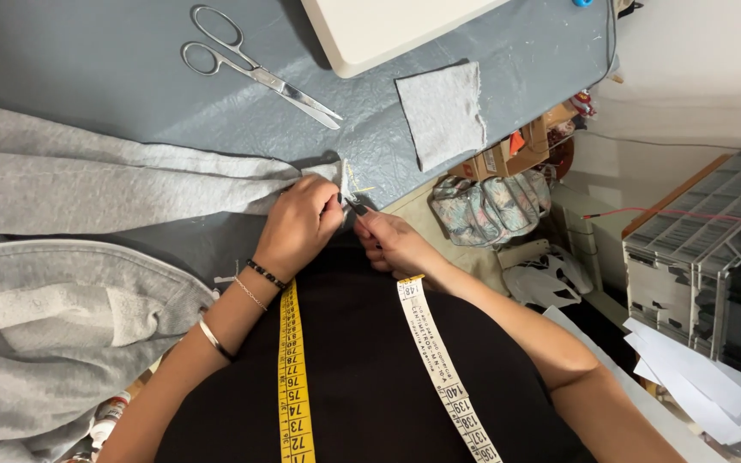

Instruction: Trimming excess threads and fabric from the cuff of a grey sweatshirt using small snips at a sewing workstation.

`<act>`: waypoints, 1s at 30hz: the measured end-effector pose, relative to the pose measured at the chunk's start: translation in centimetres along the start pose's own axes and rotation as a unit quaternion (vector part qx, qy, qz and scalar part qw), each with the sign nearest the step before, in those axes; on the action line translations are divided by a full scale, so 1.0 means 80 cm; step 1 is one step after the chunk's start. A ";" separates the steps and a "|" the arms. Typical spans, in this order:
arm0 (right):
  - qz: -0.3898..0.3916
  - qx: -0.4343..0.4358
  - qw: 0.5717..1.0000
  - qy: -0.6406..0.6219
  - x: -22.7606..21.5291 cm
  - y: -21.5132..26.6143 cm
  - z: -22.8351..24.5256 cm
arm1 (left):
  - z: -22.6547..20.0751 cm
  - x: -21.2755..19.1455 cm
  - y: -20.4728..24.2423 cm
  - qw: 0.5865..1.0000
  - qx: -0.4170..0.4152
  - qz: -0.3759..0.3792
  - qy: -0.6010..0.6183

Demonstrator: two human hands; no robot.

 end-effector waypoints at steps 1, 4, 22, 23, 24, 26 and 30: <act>0.000 0.000 1.000 0.000 -0.002 -0.001 -0.002 | 0.000 0.000 -0.001 1.000 0.000 0.000 0.000; 0.003 -0.025 1.000 -0.012 -0.007 0.001 -0.002 | -0.002 -0.002 -0.001 1.000 0.019 -0.013 -0.011; -0.130 -0.332 0.910 0.213 -0.016 -0.013 0.053 | -0.023 -0.017 0.007 0.999 -0.016 -0.006 -0.039; -0.130 -0.344 0.902 0.227 -0.017 -0.013 0.053 | -0.022 -0.016 0.007 1.000 -0.006 -0.005 -0.029; -0.130 -0.356 0.893 0.241 -0.018 -0.014 0.052 | -0.021 -0.014 0.007 1.000 0.004 -0.003 -0.019; -0.142 -0.364 0.889 0.239 -0.019 -0.016 0.048 | -0.023 -0.016 0.003 1.000 0.011 -0.012 -0.010; -0.164 -0.379 0.880 0.234 -0.020 -0.020 0.044 | -0.023 -0.016 0.002 0.999 0.019 -0.040 0.006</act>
Point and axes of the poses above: each hand's wrist, its own y-axis away from the middle knuckle, its own x-axis out of the palm, z = x × y, the point moved 6 cm from there along -y, towards the middle knuckle, and after that the axes turned 7 degrees about -z, right-handed, at the moved point
